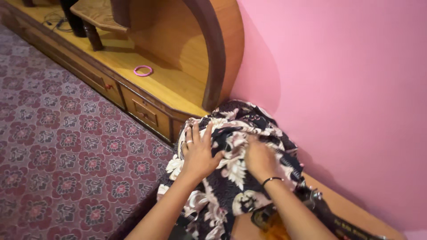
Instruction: The person unfolds a large floral-patterned bedsheet on a bed, smooths it out, and folds it into a compact rectangle. The person then lifts the folded sheet and places it on the bed.
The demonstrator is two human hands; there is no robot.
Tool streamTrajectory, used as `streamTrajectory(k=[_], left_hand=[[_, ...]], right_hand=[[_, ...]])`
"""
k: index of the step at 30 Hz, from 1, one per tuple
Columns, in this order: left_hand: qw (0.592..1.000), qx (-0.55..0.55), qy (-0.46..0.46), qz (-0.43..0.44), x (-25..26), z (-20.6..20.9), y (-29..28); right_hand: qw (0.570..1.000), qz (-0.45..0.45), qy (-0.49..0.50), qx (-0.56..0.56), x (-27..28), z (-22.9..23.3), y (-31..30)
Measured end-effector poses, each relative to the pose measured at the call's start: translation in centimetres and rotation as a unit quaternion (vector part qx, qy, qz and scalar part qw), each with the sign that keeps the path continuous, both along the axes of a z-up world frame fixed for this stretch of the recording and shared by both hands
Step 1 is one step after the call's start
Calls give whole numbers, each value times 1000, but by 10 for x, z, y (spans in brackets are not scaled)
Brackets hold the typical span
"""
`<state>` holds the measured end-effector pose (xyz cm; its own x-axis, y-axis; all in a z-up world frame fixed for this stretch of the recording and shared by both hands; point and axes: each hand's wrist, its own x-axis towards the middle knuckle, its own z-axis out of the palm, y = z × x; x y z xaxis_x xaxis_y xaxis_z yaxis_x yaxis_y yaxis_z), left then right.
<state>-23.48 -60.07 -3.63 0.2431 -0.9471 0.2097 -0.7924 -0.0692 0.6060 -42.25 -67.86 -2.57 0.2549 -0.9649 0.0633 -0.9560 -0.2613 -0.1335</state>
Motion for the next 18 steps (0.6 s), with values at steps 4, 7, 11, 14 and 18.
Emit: streamTrajectory(k=[4,7,11,14,18], left_hand=[[999,34,20,-2,-2,-19,-15],[995,-2,98,0,10,-38,-15],[938,-169,276,124,43,-65,-2],[864,-205,441,133,70,-79,7],[736,-234,594,224,92,-88,16]], right_hand=[[927,177,-305,125,38,-1,-13],[855,336,-322,228,67,8,2],[882,346,-305,100,75,27,13],[891,380,-233,-83,65,38,11],[899,377,-113,-192,53,37,-4]])
